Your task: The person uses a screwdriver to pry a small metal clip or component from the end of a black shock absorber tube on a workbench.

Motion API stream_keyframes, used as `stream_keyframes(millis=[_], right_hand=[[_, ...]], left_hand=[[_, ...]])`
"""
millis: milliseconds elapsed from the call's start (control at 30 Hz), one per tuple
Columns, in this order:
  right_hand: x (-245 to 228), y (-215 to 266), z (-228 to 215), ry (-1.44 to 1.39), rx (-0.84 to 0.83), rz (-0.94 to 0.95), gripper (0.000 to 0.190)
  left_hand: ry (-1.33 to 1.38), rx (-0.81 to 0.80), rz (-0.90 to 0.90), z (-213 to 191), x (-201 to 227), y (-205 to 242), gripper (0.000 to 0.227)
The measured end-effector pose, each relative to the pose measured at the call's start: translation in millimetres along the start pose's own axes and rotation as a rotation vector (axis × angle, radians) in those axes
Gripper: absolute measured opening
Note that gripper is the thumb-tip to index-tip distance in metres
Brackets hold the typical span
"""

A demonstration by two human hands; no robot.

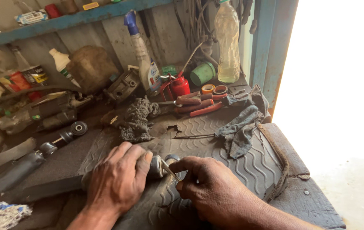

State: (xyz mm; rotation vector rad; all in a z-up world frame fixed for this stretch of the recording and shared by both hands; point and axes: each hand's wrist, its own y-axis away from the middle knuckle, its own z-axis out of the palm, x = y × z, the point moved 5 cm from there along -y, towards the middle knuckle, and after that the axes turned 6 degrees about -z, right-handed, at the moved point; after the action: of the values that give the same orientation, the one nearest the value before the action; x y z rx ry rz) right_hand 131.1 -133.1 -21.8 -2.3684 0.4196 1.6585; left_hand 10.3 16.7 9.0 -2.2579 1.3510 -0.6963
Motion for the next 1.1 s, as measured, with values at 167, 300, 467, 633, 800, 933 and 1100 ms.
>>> stream_keyframes(millis=[167, 300, 467, 633, 800, 933, 1100], right_hand=[[9.7, -0.3, -2.0, 0.138, 0.012, -0.397, 0.047], [20.4, 4.6, 0.6, 0.226, 0.029, -0.467, 0.051], [24.8, 0.7, -3.3, 0.21, -0.039, -0.187, 0.043], [22.9, 0.4, -4.8, 0.3, -0.012, -0.275, 0.044], [28.4, 0.4, -2.2, 0.284, -0.001, -0.352, 0.044], [32.9, -1.8, 1.3, 0.305, 0.003, -0.294, 0.045], [25.6, -3.4, 7.7, 0.335, 0.11, -0.578, 0.043]], left_hand=[[-0.118, -0.226, -0.428, 8.7, -10.5, -16.0, 0.049], [-0.194, -0.38, -0.59, 6.0, -12.2, -26.7, 0.058], [-0.12, -0.474, -0.607, 9.1, -17.6, -27.1, 0.058], [-0.136, -0.385, -0.465, 13.3, -24.6, -33.0, 0.062], [-0.116, -0.45, -0.563, 12.0, -23.5, -32.0, 0.053], [-0.125, -0.469, -0.557, 6.6, -18.5, -33.1, 0.057], [-0.123, -0.425, -0.525, 2.4, -12.0, -34.1, 0.053]])
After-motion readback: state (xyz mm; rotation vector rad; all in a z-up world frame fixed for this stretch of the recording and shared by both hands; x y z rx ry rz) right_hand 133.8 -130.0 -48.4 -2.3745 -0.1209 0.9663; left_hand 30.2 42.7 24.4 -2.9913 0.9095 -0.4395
